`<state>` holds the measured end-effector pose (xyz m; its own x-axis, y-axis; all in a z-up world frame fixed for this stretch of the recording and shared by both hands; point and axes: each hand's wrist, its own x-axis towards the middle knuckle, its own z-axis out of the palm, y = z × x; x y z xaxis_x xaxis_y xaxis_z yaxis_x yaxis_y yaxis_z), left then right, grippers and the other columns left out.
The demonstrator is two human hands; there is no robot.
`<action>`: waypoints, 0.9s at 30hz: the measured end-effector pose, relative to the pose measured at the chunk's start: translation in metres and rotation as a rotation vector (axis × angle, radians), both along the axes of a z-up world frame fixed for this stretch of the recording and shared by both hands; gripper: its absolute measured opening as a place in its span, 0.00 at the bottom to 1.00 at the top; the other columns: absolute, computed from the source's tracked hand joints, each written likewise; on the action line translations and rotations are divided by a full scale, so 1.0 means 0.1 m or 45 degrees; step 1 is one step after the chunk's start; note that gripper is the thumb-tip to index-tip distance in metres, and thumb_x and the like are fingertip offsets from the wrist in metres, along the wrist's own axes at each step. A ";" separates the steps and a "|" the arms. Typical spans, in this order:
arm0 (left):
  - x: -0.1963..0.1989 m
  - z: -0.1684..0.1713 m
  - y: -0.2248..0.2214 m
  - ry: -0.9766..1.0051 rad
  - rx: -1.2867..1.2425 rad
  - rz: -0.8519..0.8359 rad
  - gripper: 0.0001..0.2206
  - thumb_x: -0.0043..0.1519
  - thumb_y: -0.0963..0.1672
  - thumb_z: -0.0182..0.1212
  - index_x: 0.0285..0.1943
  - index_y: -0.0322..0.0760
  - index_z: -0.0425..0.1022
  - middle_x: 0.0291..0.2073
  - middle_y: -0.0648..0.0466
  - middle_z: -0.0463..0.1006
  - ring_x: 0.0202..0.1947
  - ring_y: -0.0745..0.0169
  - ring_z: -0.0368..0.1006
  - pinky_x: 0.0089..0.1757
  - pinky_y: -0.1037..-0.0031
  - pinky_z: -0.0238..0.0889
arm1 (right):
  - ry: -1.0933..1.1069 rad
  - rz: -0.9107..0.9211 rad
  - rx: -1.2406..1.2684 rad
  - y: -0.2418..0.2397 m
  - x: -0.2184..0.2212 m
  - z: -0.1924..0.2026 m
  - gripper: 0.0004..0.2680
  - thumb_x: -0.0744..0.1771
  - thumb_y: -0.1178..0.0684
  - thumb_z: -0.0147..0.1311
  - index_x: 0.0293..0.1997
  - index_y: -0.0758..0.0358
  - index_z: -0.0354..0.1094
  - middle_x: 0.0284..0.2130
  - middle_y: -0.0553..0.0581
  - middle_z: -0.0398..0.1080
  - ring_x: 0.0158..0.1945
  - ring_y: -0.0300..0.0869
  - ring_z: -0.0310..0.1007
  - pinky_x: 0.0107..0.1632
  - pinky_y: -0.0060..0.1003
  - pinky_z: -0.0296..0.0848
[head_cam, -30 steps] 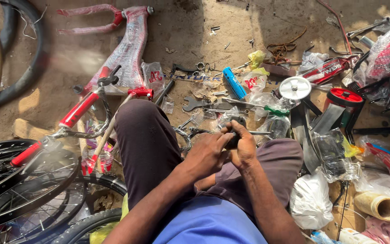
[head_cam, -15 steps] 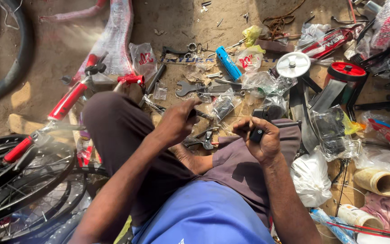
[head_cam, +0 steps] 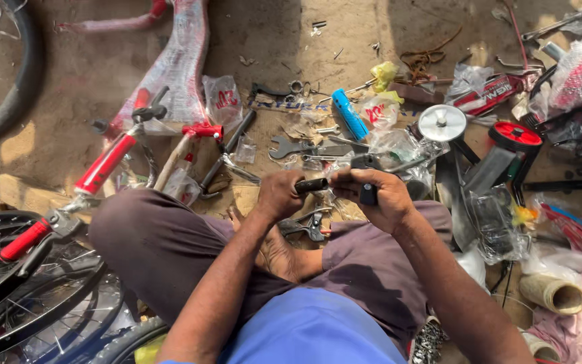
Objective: The person works on a bicycle brake assembly by hand, removing a brake lever from its plastic packaging, threading a cable through the lever, and using a screwdriver to tighten components on the handlebar.
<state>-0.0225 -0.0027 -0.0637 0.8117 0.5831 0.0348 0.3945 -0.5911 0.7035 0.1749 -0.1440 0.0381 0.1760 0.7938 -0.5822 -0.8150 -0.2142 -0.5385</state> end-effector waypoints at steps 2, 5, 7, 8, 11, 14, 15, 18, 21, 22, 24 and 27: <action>0.01 0.00 0.04 -0.174 0.025 0.015 0.05 0.51 0.44 0.65 0.34 0.43 0.76 0.27 0.48 0.79 0.27 0.46 0.76 0.31 0.60 0.68 | -0.031 0.096 -0.123 0.19 -0.11 -0.03 0.12 0.67 0.55 0.50 0.49 0.75 0.72 0.46 0.64 0.76 0.53 0.53 0.74 0.61 0.51 0.68; 0.01 0.08 0.00 -0.244 -0.067 0.034 0.09 0.47 0.43 0.64 0.37 0.43 0.77 0.27 0.49 0.80 0.29 0.44 0.77 0.32 0.58 0.68 | -0.039 0.170 -0.218 0.47 -0.22 -0.05 0.10 0.66 0.58 0.52 0.48 0.74 0.71 0.44 0.64 0.75 0.52 0.51 0.75 0.63 0.48 0.70; 0.04 0.13 -0.04 -0.195 -0.175 0.035 0.08 0.50 0.44 0.65 0.37 0.43 0.77 0.27 0.49 0.79 0.28 0.46 0.77 0.32 0.59 0.69 | -0.018 0.184 -0.247 0.62 -0.24 0.00 0.11 0.66 0.56 0.51 0.47 0.74 0.71 0.42 0.64 0.76 0.49 0.51 0.76 0.61 0.45 0.70; 0.04 0.15 -0.01 -0.148 -0.251 0.010 0.07 0.53 0.45 0.65 0.37 0.42 0.76 0.26 0.49 0.79 0.26 0.48 0.77 0.32 0.59 0.70 | -0.020 0.201 -0.266 0.69 -0.26 0.06 0.11 0.66 0.56 0.51 0.47 0.74 0.71 0.42 0.64 0.76 0.49 0.51 0.76 0.61 0.45 0.70; 0.02 0.22 0.03 -0.138 -0.247 0.012 0.09 0.51 0.48 0.69 0.32 0.41 0.76 0.26 0.47 0.79 0.30 0.43 0.77 0.33 0.55 0.68 | 0.000 0.196 -0.458 0.75 -0.34 0.32 0.10 0.65 0.56 0.51 0.45 0.73 0.71 0.40 0.62 0.77 0.48 0.50 0.77 0.60 0.45 0.73; 0.03 0.31 0.05 -0.010 -0.383 -0.036 0.16 0.46 0.52 0.73 0.28 0.39 0.76 0.23 0.46 0.78 0.27 0.43 0.76 0.31 0.54 0.68 | -0.187 0.347 -0.757 0.93 -0.46 0.51 0.11 0.64 0.51 0.49 0.42 0.69 0.72 0.34 0.57 0.77 0.40 0.43 0.79 0.42 0.46 0.80; 0.04 0.32 0.05 -0.012 -0.401 -0.038 0.16 0.46 0.52 0.73 0.28 0.39 0.76 0.23 0.46 0.78 0.27 0.43 0.76 0.31 0.54 0.68 | -0.370 0.552 -0.859 0.99 -0.47 0.54 0.10 0.65 0.50 0.52 0.41 0.68 0.72 0.30 0.56 0.75 0.34 0.42 0.76 0.33 0.42 0.75; 0.01 0.28 0.02 -0.010 -0.487 -0.033 0.11 0.47 0.50 0.71 0.27 0.43 0.77 0.24 0.47 0.78 0.28 0.43 0.77 0.32 0.54 0.69 | -0.644 0.849 -1.027 1.03 -0.51 0.48 0.09 0.64 0.51 0.56 0.39 0.67 0.72 0.23 0.57 0.72 0.23 0.42 0.69 0.21 0.36 0.64; -0.03 0.23 -0.08 0.045 -0.455 -0.032 0.07 0.44 0.45 0.67 0.26 0.42 0.75 0.23 0.49 0.77 0.28 0.44 0.76 0.33 0.56 0.69 | -0.744 0.868 -0.988 0.78 -0.53 0.37 0.07 0.63 0.55 0.57 0.39 0.69 0.72 0.21 0.62 0.70 0.20 0.44 0.66 0.20 0.35 0.62; -0.03 0.21 -0.09 0.081 -0.504 -0.066 0.07 0.43 0.45 0.67 0.26 0.41 0.74 0.23 0.48 0.77 0.28 0.45 0.76 0.32 0.56 0.69 | -0.736 0.803 -0.856 0.73 -0.52 0.33 0.07 0.63 0.58 0.57 0.40 0.71 0.71 0.23 0.64 0.71 0.22 0.45 0.68 0.22 0.36 0.65; -0.05 0.20 -0.10 0.112 -0.562 -0.074 0.08 0.43 0.44 0.68 0.27 0.41 0.74 0.24 0.48 0.76 0.28 0.45 0.76 0.32 0.55 0.68 | -1.155 1.008 -0.361 0.68 -0.40 0.36 0.10 0.61 0.57 0.57 0.43 0.69 0.70 0.28 0.63 0.72 0.28 0.45 0.72 0.28 0.37 0.69; -0.05 0.17 -0.10 -0.140 -0.516 0.014 0.10 0.42 0.44 0.70 0.29 0.40 0.74 0.26 0.49 0.77 0.30 0.45 0.76 0.34 0.55 0.67 | -1.542 1.315 0.432 0.79 -0.18 0.31 0.15 0.60 0.56 0.54 0.49 0.68 0.67 0.41 0.66 0.72 0.39 0.48 0.77 0.38 0.37 0.76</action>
